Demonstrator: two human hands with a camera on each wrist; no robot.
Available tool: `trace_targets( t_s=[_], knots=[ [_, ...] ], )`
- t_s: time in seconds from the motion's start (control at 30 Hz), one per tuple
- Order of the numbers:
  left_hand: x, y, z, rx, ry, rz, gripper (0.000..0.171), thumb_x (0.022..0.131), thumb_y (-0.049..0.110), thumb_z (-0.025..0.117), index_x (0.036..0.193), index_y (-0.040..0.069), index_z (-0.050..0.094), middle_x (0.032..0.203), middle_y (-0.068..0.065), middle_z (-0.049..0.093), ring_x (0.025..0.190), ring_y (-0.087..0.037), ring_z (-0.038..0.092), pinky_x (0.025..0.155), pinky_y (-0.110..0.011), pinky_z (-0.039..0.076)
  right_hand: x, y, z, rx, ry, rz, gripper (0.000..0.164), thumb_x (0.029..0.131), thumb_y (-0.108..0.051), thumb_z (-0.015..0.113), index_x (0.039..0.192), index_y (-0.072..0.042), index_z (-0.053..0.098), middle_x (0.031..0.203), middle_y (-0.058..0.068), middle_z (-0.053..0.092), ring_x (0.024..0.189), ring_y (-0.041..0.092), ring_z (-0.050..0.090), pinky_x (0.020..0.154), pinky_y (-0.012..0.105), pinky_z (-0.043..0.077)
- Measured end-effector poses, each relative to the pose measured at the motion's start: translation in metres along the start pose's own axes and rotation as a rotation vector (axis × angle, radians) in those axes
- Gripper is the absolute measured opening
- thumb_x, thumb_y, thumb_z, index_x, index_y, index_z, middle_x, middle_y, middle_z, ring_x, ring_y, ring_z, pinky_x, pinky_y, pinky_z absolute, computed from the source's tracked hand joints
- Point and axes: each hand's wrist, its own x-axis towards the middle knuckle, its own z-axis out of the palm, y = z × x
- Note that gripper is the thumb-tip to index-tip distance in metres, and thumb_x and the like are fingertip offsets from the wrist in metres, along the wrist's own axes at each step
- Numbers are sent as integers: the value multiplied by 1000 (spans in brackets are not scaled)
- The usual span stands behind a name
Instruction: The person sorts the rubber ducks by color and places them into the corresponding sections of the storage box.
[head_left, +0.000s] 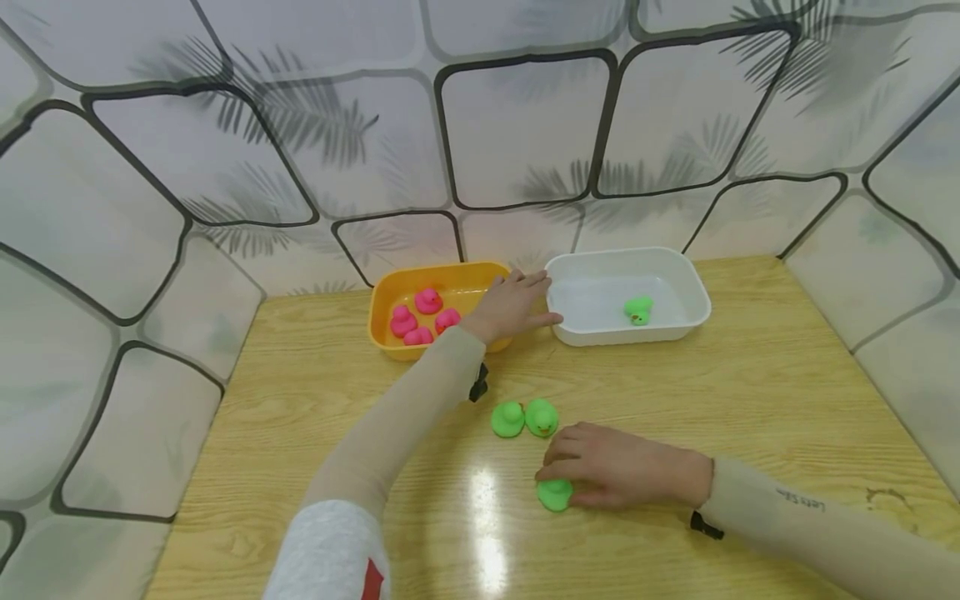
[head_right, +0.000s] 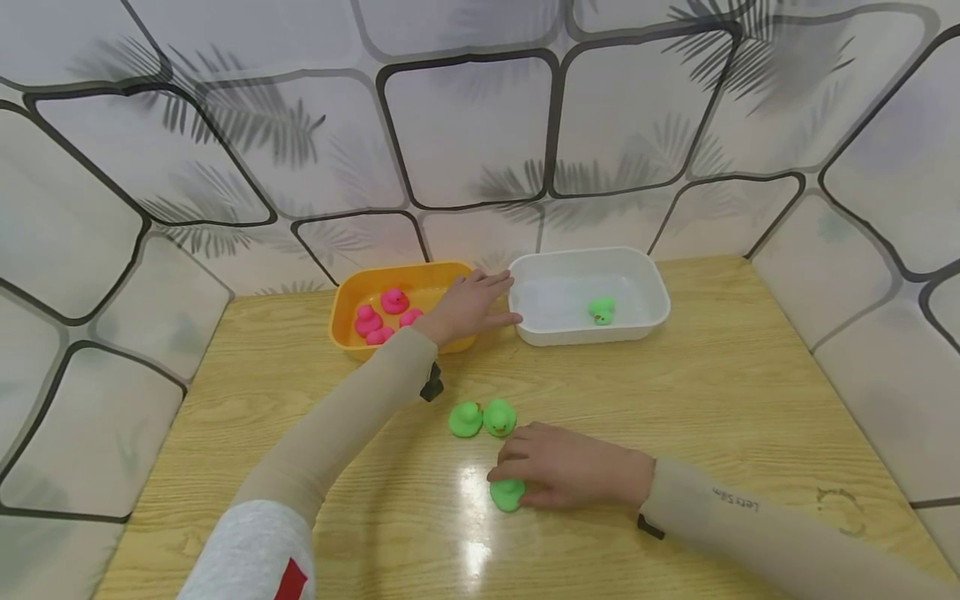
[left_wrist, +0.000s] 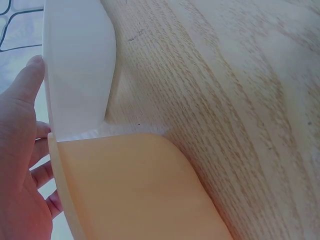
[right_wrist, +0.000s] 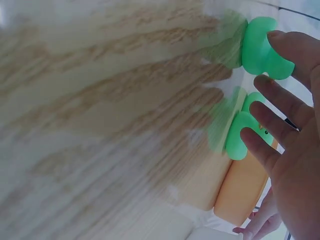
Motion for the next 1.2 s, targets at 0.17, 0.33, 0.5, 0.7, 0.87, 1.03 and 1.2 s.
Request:
trace_targets(
  t_s=[0.17, 0.33, 0.5, 0.7, 0.87, 1.03, 1.2],
  knots=[
    [1, 0, 1, 3, 6, 6, 83, 102, 68, 47, 164, 13, 34, 170, -4, 30, 152, -33, 32, 122, -55, 30, -2, 2, -1, 4, 6, 10, 41, 92, -20, 78, 132, -20, 67, 121, -7, 66, 114, 12, 61, 99, 34, 52],
    [1, 0, 2, 4, 7, 4, 83, 102, 68, 47, 163, 13, 35, 170, -4, 30, 152, -33, 33, 122, -56, 30, -5, 3, -2, -1, 2, 37, 33, 95, -20, 75, 127, -20, 68, 118, -8, 67, 114, 13, 61, 100, 36, 52],
    [1, 0, 3, 0, 2, 1, 83, 102, 68, 47, 163, 13, 35, 170, -4, 30, 153, -33, 32, 122, -56, 28, -9, 2, -5, 17, 12, 67, 28, 96, -22, 75, 123, -20, 69, 114, -10, 68, 112, 12, 62, 99, 35, 53],
    [0, 0, 2, 3, -2, 0, 83, 102, 68, 47, 164, 13, 34, 171, -4, 29, 153, -34, 32, 123, -56, 29, -15, 6, -10, 20, 44, 82, 25, 95, -20, 76, 119, -20, 69, 110, -12, 67, 110, 12, 62, 97, 34, 53],
    [1, 1, 0, 14, -1, 0, 83, 102, 68, 47, 164, 14, 34, 170, -4, 29, 152, -33, 33, 122, -54, 30, -23, 14, -14, 5, 61, 106, 26, 93, -19, 78, 117, -20, 69, 110, -13, 67, 109, 12, 62, 95, 36, 54],
    [0, 1, -1, 14, -2, -1, 83, 102, 68, 47, 164, 14, 34, 171, -4, 29, 152, -32, 32, 122, -54, 30, -32, 20, -21, -22, 71, 149, 28, 90, -16, 79, 116, -19, 70, 111, -11, 68, 108, 14, 63, 91, 38, 55],
    [0, 2, -1, 24, -2, -10, 82, 102, 68, 47, 164, 14, 34, 170, -3, 30, 151, -32, 34, 121, -52, 31, -39, 28, -34, -28, 86, 201, 30, 88, -15, 81, 116, -18, 70, 112, -9, 69, 106, 15, 64, 89, 39, 56]
  ],
)
